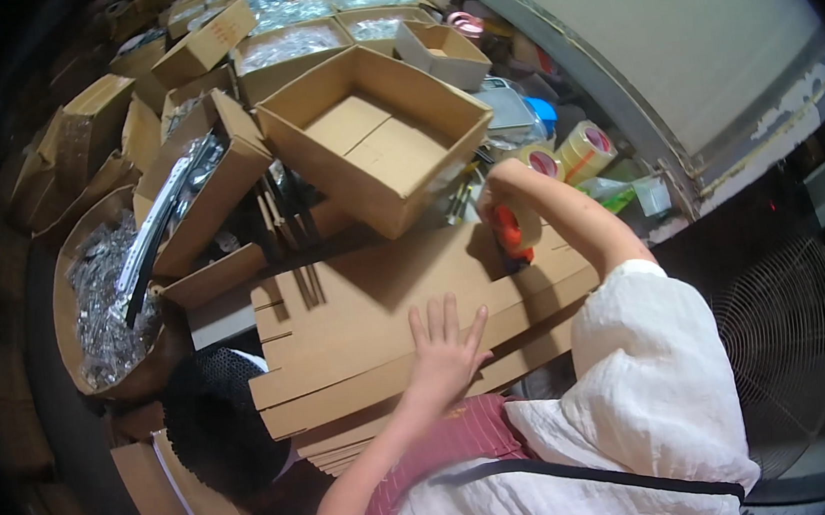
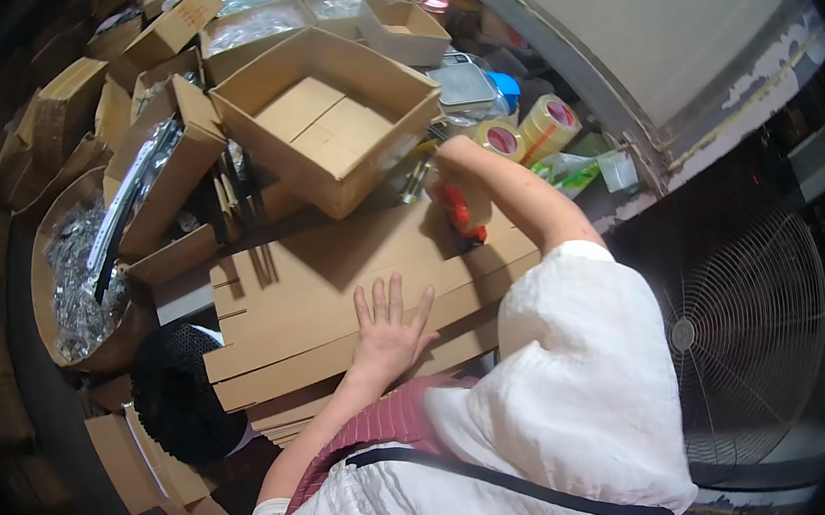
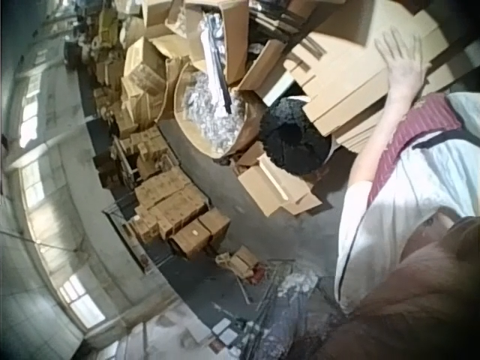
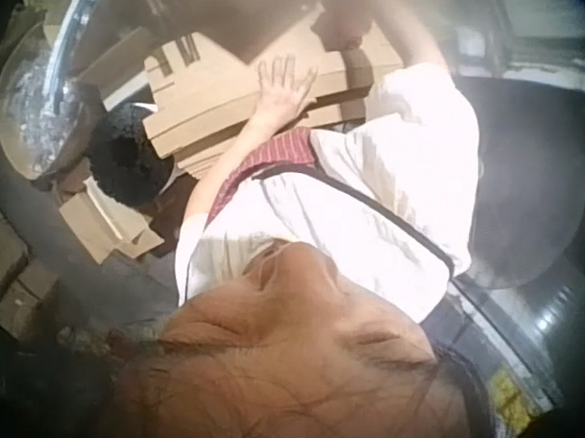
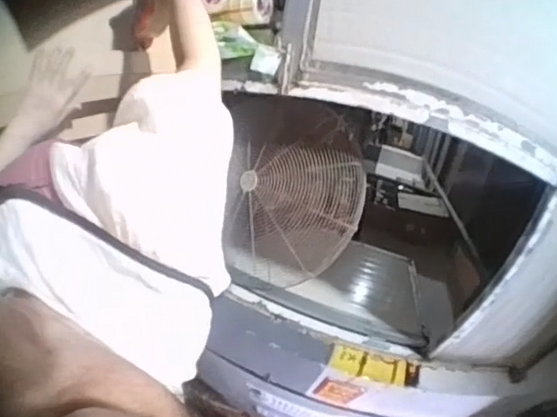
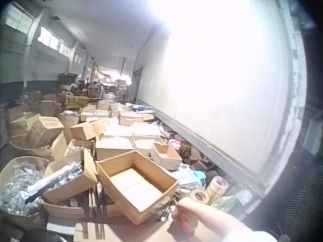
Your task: The person gathers metal slides and small bags of components from various boxes, places them into a cardboard box, and seals it using a tape dispenser.
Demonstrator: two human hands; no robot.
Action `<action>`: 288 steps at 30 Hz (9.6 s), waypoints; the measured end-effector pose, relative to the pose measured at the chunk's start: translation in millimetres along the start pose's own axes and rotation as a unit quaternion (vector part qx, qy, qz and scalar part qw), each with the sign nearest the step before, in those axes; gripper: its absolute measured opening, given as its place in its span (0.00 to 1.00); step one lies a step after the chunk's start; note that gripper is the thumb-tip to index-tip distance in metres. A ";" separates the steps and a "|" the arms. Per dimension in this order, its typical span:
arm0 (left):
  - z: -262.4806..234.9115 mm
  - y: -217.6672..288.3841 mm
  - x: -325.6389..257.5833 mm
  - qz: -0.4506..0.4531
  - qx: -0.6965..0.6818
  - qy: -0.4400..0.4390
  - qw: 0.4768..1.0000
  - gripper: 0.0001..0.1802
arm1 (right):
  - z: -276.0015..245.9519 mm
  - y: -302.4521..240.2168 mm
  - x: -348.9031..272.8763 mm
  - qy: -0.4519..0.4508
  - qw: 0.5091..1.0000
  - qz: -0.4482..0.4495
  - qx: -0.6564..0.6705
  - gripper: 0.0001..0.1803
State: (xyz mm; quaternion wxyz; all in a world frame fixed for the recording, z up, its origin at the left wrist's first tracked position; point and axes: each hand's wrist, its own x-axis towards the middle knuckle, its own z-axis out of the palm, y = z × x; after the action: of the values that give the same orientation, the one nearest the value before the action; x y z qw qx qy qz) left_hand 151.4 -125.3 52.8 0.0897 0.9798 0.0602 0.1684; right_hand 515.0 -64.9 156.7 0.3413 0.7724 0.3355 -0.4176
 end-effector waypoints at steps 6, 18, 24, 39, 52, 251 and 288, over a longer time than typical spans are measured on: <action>-7.1 -0.2 -1.2 0.018 -0.013 0.001 1.000 0.43 | 63.2 38.6 -71.4 0.123 0.985 -0.087 0.089 0.22; 8.4 0.0 3.3 0.026 0.042 -0.036 0.998 0.47 | 250.1 14.8 -170.3 0.490 0.793 -0.106 0.345 0.21; 2.5 4.5 6.5 0.041 0.026 -0.029 0.998 0.47 | 363.8 -8.7 -251.1 0.547 0.722 0.010 0.424 0.31; 7.4 27.1 30.2 0.138 0.065 -0.011 0.988 0.53 | 390.5 -22.2 -215.9 0.605 0.663 -0.004 0.440 0.30; 12.4 36.2 40.0 0.190 0.110 -0.013 0.976 0.45 | 415.5 -34.3 -197.5 0.600 0.669 0.009 0.438 0.32; -79.8 -85.4 -83.7 -0.037 -0.028 -0.114 0.992 0.62 | 190.1 -93.7 -59.5 0.649 0.660 -0.378 -0.007 0.17; -49.4 -70.8 -204.0 -0.685 -0.201 0.302 0.632 0.24 | 124.0 -384.4 -94.8 0.479 0.530 -0.675 -0.187 0.19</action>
State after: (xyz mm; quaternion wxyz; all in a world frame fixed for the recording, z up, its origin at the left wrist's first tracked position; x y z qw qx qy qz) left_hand -62.7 -78.7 19.7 0.3508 0.5092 0.7023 0.3528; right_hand 114.3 21.1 92.7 -0.1170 0.3193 0.9402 -0.0193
